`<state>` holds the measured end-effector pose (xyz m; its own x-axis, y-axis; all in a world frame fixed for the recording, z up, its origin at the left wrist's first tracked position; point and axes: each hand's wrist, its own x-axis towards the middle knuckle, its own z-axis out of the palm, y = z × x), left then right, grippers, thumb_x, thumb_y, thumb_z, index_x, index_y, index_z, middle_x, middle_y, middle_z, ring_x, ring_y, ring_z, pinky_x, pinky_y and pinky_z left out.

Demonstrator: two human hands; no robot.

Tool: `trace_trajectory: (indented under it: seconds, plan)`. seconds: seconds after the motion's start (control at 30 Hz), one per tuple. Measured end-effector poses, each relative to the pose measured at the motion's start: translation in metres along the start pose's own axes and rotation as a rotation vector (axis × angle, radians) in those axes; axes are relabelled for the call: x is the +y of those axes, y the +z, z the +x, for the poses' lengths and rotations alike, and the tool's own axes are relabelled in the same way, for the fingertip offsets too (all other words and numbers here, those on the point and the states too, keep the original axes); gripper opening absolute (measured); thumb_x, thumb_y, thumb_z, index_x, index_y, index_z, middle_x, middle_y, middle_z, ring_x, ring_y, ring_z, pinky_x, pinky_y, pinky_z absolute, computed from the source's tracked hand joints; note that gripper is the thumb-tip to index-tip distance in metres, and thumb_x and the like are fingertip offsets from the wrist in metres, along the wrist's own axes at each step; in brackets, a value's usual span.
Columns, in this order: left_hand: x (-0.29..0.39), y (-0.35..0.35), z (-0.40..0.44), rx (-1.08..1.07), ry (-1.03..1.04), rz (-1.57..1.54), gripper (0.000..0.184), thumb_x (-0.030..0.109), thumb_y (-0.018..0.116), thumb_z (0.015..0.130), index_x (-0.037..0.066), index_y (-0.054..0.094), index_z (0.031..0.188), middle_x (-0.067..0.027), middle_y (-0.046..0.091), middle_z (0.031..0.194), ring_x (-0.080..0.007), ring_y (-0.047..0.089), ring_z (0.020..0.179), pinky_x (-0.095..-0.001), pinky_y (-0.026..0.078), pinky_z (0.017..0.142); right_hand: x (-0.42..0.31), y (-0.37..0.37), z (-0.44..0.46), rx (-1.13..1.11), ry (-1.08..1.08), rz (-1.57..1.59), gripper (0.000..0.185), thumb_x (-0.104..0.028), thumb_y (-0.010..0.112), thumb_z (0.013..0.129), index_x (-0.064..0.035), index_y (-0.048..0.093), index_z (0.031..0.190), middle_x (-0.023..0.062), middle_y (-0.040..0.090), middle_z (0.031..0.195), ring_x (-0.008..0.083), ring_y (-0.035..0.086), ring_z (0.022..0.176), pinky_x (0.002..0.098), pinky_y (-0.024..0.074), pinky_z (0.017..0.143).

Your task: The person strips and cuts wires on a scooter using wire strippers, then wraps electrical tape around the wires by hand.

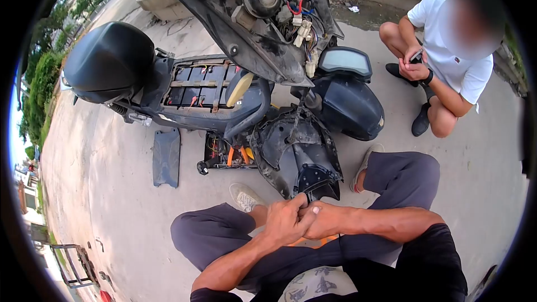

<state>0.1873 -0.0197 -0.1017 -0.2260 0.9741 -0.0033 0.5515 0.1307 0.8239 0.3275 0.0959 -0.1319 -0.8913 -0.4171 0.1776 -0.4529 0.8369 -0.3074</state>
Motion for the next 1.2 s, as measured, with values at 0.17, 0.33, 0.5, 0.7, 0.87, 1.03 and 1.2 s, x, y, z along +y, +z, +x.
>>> trace_trajectory:
  seconds: [0.17,0.33,0.5,0.7,0.87,1.03,1.2]
  plan:
    - [0.005,-0.008,0.000,0.000,-0.059,-0.038,0.038,0.040,0.062,0.102,0.005,0.063,0.087,-0.0209,0.063,0.063,-0.0407,0.066,0.060,-0.0491,0.050,0.058,0.002,-0.009,0.010,0.165,0.000,0.097,0.006,-0.004,0.068,0.074,0.0004,0.066,0.071,0.0126,0.065,0.075,0.0317,0.069,0.075,0.0415,0.0559,0.063]
    - [0.000,-0.019,0.014,0.241,-0.094,-0.360,0.040,0.036,0.045,0.113,0.002,0.063,0.103,-0.0159,0.070,0.090,-0.0265,0.071,0.081,-0.0391,0.053,0.071,0.023,-0.056,0.022,0.313,0.116,0.076,0.007,-0.006,0.069,0.086,-0.0041,0.071,0.092,0.0092,0.070,0.090,0.0274,0.071,0.093,0.0388,0.0584,0.063]
    - [-0.001,-0.032,0.034,0.342,-0.175,-0.707,0.040,0.038,0.041,0.115,0.003,0.060,0.113,-0.0116,0.071,0.104,-0.0161,0.068,0.090,-0.0306,0.057,0.078,0.060,-0.158,0.035,0.911,0.376,0.033,0.018,-0.012,0.078,0.091,-0.0029,0.075,0.106,0.0086,0.072,0.093,0.0228,0.069,0.074,0.0330,0.0556,0.064]
    - [0.009,-0.025,0.028,-0.124,-0.238,-0.263,0.031,0.029,0.056,0.110,-0.001,0.061,0.116,-0.0130,0.073,0.102,-0.0215,0.070,0.089,-0.0375,0.055,0.079,0.128,-0.252,0.058,1.156,0.838,0.308,0.048,-0.044,0.071,0.103,0.0038,0.073,0.111,0.0041,0.071,0.081,0.0075,0.059,0.071,0.0265,0.0476,0.064]
    - [-0.018,0.015,-0.001,-0.260,0.148,0.408,0.025,0.023,0.063,0.102,0.001,0.064,0.113,-0.0159,0.072,0.102,-0.0351,0.075,0.094,-0.0446,0.059,0.080,0.165,-0.272,0.064,0.991,0.932,0.004,0.052,-0.050,0.071,0.102,0.0014,0.075,0.097,0.0006,0.061,0.068,0.0067,0.051,0.064,0.0249,0.0382,0.061]
    - [-0.016,0.009,-0.011,-0.294,0.231,0.515,0.029,0.017,0.069,0.091,-0.001,0.063,0.113,-0.0152,0.072,0.100,-0.0318,0.075,0.096,-0.0419,0.060,0.079,0.200,-0.257,0.053,1.076,0.586,0.045,0.039,-0.040,0.066,0.108,-0.0049,0.073,0.092,-0.0034,0.056,0.069,0.0019,0.041,0.058,0.0237,0.0294,0.053]
    - [0.020,-0.043,-0.014,-0.229,0.357,0.459,0.035,0.014,0.072,0.083,-0.004,0.062,0.111,-0.0158,0.070,0.096,-0.0326,0.073,0.093,-0.0415,0.059,0.077,0.194,-0.264,0.055,1.120,0.711,-0.041,0.028,-0.032,0.071,0.105,-0.0066,0.078,0.113,-0.0034,0.059,0.079,0.0044,0.044,0.066,0.0233,0.0313,0.058]
